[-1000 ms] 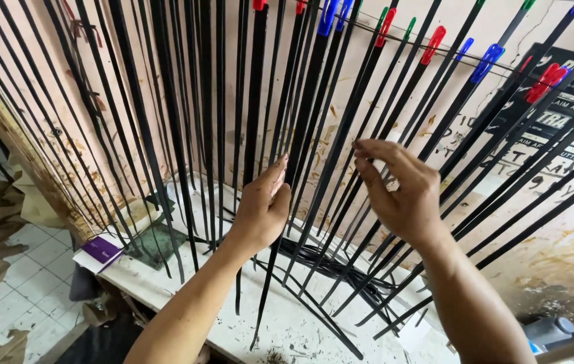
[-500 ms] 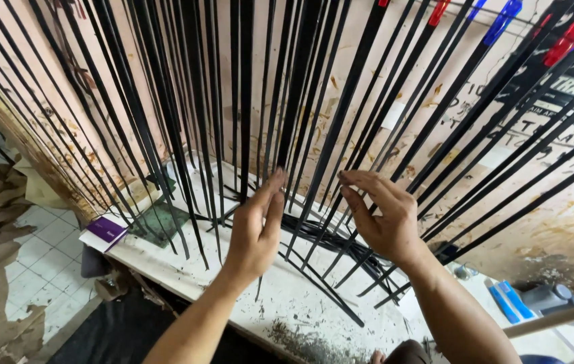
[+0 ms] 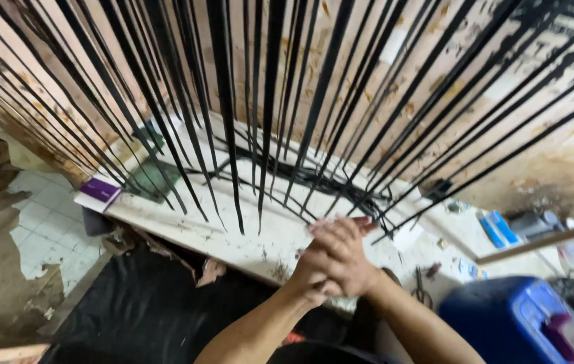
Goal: The person sands a black rubber strip with a sanding block, then uses a small tool to scrape or clean a surface on a blue container. They hang the strip on a drying rack with clips and repeat the process with another strip.
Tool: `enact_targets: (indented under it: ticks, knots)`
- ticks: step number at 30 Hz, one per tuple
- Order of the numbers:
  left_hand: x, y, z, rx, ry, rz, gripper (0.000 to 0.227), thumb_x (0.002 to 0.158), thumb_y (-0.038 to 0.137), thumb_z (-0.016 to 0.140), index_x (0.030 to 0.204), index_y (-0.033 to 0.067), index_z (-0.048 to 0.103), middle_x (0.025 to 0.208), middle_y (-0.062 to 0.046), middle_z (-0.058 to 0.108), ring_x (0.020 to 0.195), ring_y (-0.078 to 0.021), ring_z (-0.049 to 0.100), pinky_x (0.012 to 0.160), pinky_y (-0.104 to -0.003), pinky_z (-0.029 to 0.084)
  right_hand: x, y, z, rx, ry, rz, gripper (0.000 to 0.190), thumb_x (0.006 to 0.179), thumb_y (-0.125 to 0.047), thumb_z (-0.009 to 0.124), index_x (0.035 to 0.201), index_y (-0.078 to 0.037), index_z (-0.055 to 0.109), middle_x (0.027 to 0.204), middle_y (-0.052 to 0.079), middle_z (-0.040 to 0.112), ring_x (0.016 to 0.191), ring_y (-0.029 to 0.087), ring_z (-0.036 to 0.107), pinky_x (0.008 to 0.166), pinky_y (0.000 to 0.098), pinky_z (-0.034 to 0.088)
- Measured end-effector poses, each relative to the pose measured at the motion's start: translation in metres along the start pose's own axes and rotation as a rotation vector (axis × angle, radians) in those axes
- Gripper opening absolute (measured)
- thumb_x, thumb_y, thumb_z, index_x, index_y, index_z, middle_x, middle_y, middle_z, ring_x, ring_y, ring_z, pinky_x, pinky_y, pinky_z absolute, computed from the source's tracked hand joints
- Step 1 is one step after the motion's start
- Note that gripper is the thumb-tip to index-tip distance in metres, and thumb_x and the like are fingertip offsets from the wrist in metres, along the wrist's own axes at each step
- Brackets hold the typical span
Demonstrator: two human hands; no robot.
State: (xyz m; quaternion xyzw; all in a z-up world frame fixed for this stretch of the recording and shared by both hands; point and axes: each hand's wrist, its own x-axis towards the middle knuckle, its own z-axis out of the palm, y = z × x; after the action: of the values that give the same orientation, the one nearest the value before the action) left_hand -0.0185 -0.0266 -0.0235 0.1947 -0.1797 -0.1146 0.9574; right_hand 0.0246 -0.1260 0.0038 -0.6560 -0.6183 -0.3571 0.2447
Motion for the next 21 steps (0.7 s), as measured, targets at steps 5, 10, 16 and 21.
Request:
enact_targets:
  ticks: [5, 10, 16, 21]
  knots:
    - [-0.018, 0.030, 0.102, 0.524, 0.274, 0.055, 0.065, 0.107, 0.046, 0.031, 0.157, 0.0038, 0.035, 0.165, -0.014, 0.037, 0.154, -0.0235, 0.034, 0.126, -0.037, 0.025, -0.046, 0.008, -0.009, 0.159, 0.005, 0.654, 0.064, 0.112, -0.049, 0.023, 0.158, -0.006, 0.034, 0.167, 0.021, 0.030, 0.158, 0.035, 0.024, 0.131, 0.0561, 0.014]
    - [-0.020, -0.025, 0.051, 1.304, -0.145, 0.454, 0.046, 0.111, 0.041, 0.045, 0.147, 0.0141, 0.052, 0.155, -0.011, 0.052, 0.158, -0.0415, 0.039, 0.132, -0.060, 0.031, -0.146, 0.011, 0.039, 1.183, 0.134, 1.518, 0.084, 0.094, -0.070, 0.031, 0.151, -0.009, 0.046, 0.159, 0.018, 0.048, 0.136, 0.032, 0.057, 0.102, 0.0484, 0.051]
    - [-0.002, -0.050, -0.036, 1.741, -0.511, 0.769, 0.071, 0.110, 0.061, 0.016, 0.153, 0.0108, 0.039, 0.153, -0.021, 0.049, 0.147, -0.0375, 0.045, 0.127, -0.049, 0.032, -0.084, -0.068, -0.023, 1.230, 0.238, 1.623, 0.065, 0.103, -0.051, 0.032, 0.130, 0.002, 0.056, 0.122, 0.020, 0.060, 0.110, 0.029, 0.063, 0.087, 0.0393, 0.056]
    - [-0.019, -0.093, -0.096, 1.400, 0.523, 0.167, 0.061, 0.100, -0.003, 0.041, 0.157, 0.0045, 0.022, 0.161, -0.025, 0.031, 0.144, -0.0364, 0.048, 0.089, -0.035, 0.062, -0.062, -0.096, -0.024, 0.667, 0.030, 0.909, 0.061, 0.115, -0.048, 0.036, 0.160, -0.008, 0.033, 0.170, 0.018, 0.026, 0.161, 0.035, 0.023, 0.134, 0.0527, 0.020]
